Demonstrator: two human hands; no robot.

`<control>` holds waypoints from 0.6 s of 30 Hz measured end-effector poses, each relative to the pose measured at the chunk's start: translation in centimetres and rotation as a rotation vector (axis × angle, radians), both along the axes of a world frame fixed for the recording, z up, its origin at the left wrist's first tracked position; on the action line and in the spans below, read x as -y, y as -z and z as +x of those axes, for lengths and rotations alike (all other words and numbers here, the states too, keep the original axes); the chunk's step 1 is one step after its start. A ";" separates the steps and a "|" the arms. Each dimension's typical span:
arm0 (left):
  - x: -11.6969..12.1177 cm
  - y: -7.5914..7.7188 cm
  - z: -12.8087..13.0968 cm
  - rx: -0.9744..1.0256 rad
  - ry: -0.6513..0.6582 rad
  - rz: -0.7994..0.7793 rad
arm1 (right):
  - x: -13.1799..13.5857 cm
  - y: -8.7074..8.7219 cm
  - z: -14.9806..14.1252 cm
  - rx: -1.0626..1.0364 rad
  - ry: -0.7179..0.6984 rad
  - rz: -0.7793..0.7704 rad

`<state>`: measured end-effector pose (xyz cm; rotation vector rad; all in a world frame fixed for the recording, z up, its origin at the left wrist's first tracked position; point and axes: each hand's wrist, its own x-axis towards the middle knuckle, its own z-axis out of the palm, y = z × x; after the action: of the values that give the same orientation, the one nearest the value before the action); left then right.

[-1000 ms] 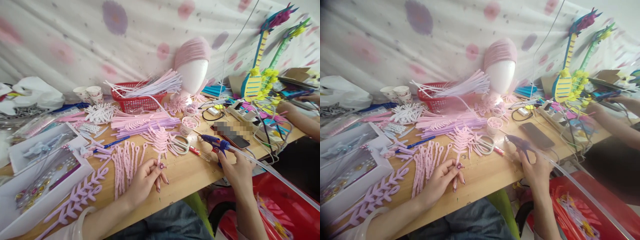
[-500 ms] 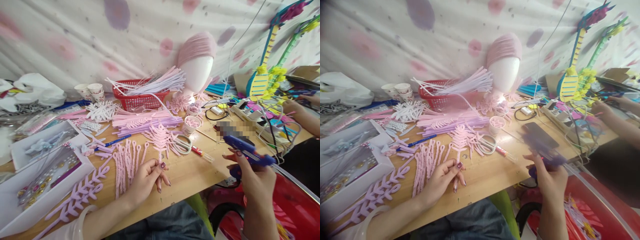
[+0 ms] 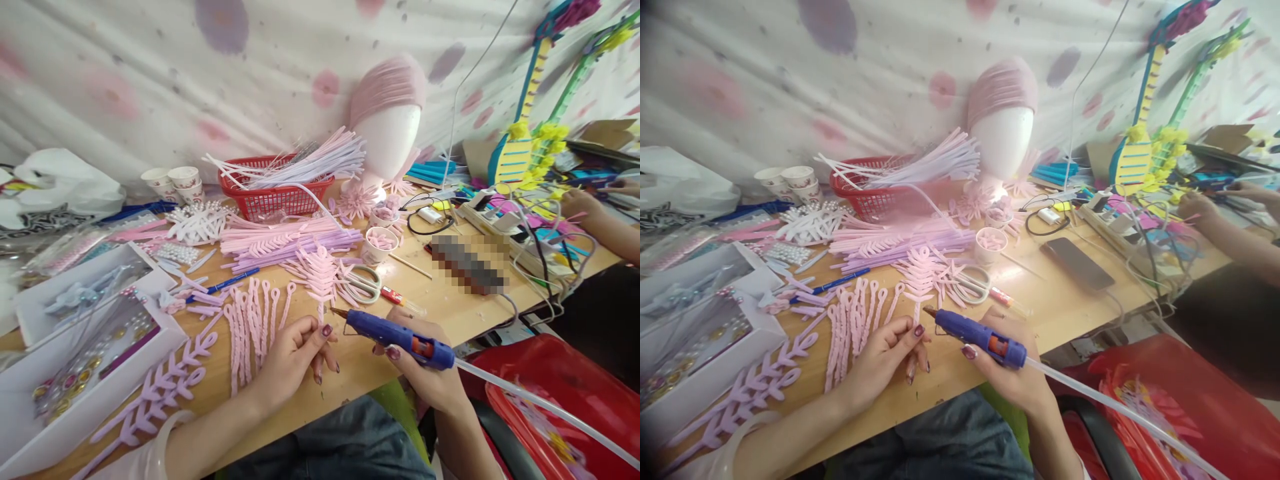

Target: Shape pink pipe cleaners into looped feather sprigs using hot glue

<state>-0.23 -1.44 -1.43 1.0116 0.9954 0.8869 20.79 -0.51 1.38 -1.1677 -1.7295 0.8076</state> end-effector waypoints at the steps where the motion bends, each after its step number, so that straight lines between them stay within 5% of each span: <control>1: 0.0 0.0 0.0 0.001 0.007 0.004 | -0.1 0.0 -0.1 0.034 -0.031 0.010; 18: 0.0 0.0 -0.1 0.005 0.043 0.019 | -0.3 0.7 -0.4 0.148 -0.064 0.042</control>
<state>-0.29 -1.47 -1.38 1.0422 0.9591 0.8646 20.38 -0.24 0.71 -1.1738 -1.9049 0.7346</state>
